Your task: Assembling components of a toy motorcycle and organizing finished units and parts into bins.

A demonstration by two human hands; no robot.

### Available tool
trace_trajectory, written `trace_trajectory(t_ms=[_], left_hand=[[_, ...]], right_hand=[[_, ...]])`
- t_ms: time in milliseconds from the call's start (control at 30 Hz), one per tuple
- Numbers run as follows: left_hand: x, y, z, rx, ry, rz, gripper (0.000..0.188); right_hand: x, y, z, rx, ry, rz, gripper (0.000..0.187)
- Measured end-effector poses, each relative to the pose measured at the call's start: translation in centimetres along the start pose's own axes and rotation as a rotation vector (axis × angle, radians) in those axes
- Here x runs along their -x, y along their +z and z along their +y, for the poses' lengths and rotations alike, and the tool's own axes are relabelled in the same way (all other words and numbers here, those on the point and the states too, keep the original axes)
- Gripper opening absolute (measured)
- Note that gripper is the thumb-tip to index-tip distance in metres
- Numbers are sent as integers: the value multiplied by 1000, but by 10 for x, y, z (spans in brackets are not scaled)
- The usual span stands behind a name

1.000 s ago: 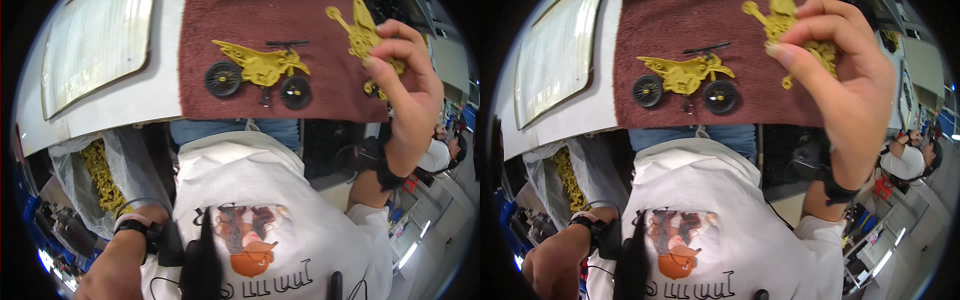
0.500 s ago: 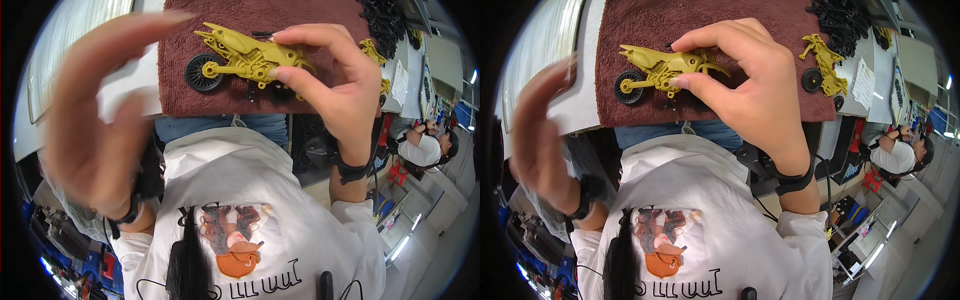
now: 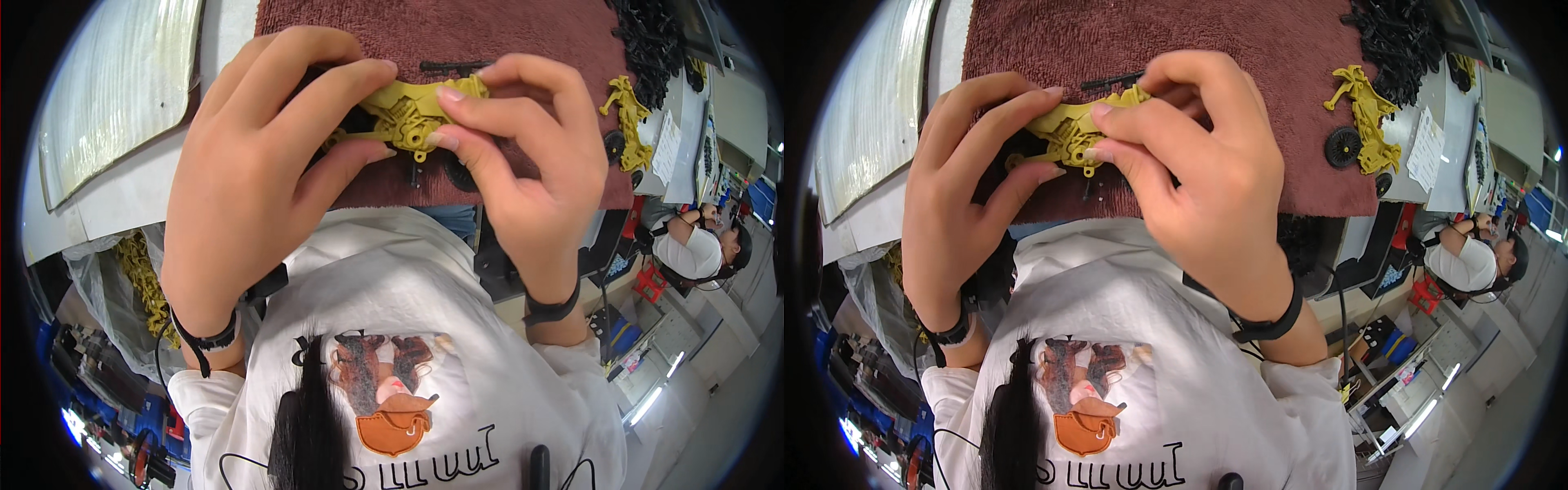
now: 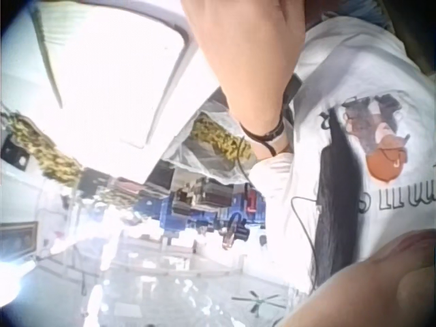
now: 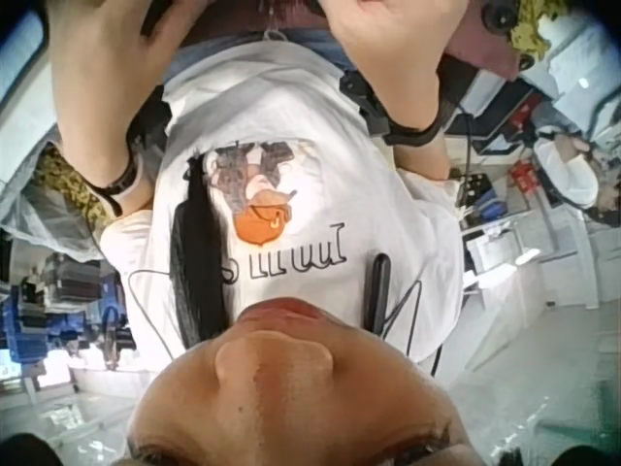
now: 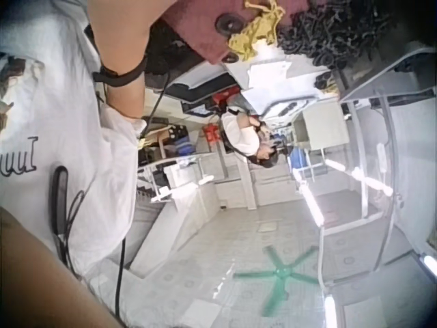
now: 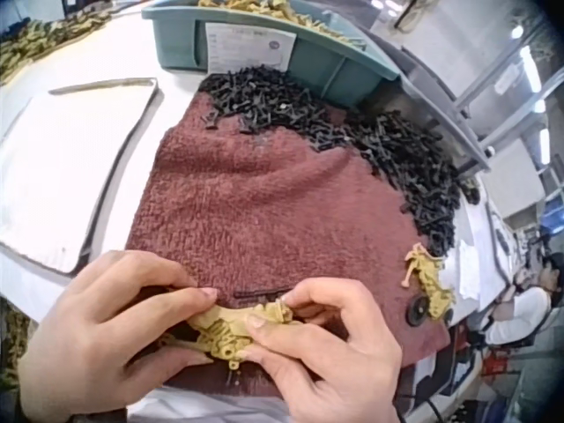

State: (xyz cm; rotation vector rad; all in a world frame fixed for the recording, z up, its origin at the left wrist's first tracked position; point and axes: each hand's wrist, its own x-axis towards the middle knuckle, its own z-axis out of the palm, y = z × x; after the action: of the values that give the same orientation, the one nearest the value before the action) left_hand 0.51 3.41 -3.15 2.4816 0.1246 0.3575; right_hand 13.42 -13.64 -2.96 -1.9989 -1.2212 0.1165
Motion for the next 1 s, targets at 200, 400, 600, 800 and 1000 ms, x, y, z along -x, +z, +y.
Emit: trace_trajectory(t_ms=[200,400,600,800,1000], left_hand=[[2,1,10,-108,-72,5,46],[13,5,17,15,-160,79,46],[28,3,20,596,-332,181,45],[24,2,30,1013,-500,212,51],[30,10,29,922,-293,321,47]], right_hand=[[11,10,-11,65,92,116,24],[20,17,-18,-616,330,223,73],[11,3,-24,-837,350,106,64],[9,-10,-18,-698,168,-80,61],[12,-21,-23,-527,30,-86,60]])
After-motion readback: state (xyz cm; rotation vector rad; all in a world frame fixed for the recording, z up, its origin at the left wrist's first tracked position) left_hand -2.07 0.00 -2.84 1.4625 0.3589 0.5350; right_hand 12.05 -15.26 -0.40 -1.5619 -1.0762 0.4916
